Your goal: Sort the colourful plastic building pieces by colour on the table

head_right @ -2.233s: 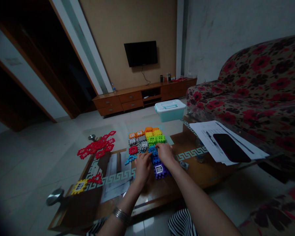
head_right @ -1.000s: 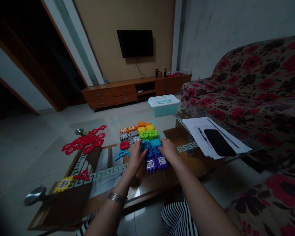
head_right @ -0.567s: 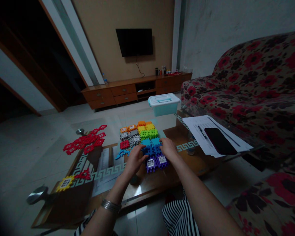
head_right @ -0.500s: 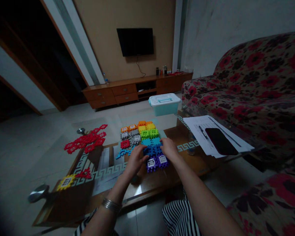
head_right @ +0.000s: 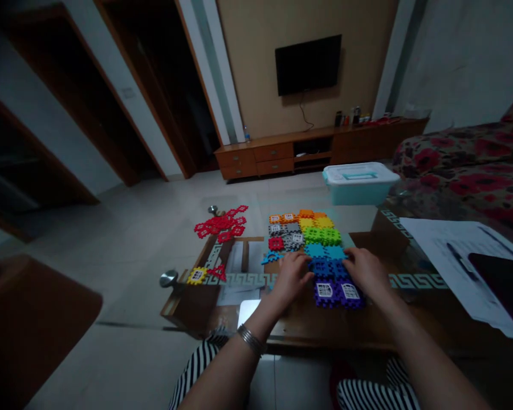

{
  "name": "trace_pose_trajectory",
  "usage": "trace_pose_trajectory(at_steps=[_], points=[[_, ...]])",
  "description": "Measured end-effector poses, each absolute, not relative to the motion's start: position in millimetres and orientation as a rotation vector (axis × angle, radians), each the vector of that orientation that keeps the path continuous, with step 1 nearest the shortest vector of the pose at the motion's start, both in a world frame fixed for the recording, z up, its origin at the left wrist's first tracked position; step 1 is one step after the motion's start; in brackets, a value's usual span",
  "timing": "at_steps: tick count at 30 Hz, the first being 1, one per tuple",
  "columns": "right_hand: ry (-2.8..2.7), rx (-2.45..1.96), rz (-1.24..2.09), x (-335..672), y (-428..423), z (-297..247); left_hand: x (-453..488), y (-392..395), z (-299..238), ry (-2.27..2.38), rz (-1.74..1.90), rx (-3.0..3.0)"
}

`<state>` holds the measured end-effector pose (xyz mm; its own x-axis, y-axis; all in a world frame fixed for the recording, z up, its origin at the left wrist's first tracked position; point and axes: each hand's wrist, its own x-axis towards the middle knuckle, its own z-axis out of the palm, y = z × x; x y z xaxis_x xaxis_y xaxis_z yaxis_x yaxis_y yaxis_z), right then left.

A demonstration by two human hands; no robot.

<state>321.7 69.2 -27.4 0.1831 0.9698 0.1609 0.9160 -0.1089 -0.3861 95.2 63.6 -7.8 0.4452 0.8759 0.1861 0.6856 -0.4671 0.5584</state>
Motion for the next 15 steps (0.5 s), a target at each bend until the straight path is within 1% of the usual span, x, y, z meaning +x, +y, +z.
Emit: trace_pose_trajectory(at_steps=[3,6,11,15], points=[[-1.75,-2.005,0.014,307,66,-17,73,60,-4,1.413,0.622,2.338],[-1.752,-1.809,-0.006,269,62,-5,38,59,3,1.641,0.627,2.349],[-1.969,-1.418,0.247,177,51,0,-40,60,12,2.215,0.525,2.186],[-2.216,-1.361,0.419,109,39,-5,-92,54,10,2.366,0.412,2.018]])
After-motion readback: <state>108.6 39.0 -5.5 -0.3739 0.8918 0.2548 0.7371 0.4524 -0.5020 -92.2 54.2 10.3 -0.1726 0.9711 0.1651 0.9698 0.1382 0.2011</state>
